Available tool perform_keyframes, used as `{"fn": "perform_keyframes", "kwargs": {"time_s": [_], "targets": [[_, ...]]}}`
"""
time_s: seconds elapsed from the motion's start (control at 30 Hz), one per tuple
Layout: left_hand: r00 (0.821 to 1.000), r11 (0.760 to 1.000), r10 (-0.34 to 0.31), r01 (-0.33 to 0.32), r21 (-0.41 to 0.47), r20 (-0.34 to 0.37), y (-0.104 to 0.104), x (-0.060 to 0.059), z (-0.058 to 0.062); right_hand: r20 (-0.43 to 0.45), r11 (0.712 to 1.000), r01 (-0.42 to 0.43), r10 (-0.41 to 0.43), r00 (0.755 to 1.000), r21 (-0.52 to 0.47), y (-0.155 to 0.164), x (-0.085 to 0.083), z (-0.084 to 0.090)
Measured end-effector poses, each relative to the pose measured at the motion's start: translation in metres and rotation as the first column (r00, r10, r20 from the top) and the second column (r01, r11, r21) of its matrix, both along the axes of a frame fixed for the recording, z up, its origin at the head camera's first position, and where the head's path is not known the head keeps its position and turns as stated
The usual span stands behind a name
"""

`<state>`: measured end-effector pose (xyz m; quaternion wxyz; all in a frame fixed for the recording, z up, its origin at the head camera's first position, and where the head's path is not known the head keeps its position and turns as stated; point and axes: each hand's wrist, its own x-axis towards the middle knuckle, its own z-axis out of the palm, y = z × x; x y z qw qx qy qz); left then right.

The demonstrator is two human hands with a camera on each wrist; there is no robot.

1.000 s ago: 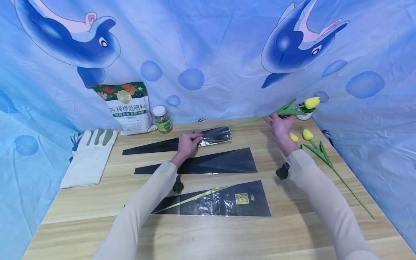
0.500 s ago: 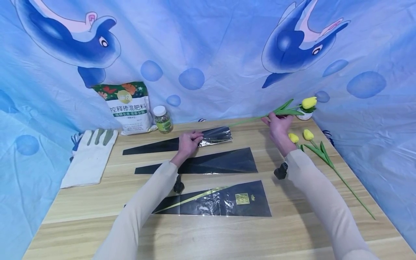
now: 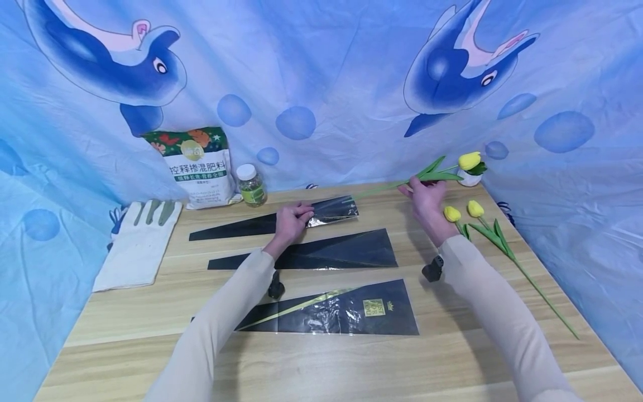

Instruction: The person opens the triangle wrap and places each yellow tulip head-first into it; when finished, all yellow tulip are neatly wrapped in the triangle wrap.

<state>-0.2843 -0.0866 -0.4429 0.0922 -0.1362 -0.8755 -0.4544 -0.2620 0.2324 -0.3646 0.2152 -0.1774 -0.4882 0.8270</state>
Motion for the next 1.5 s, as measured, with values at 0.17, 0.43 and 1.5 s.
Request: {"fn": "perform_keyframes", "kwargs": {"time_s": [0.17,0.43,1.5], "targets": [[1.000,1.000,0.004,-0.004,0.003,0.010,0.000,0.000,0.000,-0.006,1.000,-0.027,0.027,1.000,-0.010,-0.005,0.001,-0.003],[0.999,1.000,0.005,-0.005,-0.001,0.041,0.001,0.002,0.002,0.004,0.997,-0.051,0.052,0.999,-0.058,-0.019,0.003,-0.007],[0.999,0.996,-0.012,0.016,-0.085,0.046,0.008,0.004,0.004,0.033,0.989,-0.124,0.127,0.991,-0.083,-0.071,0.003,-0.030]]}}
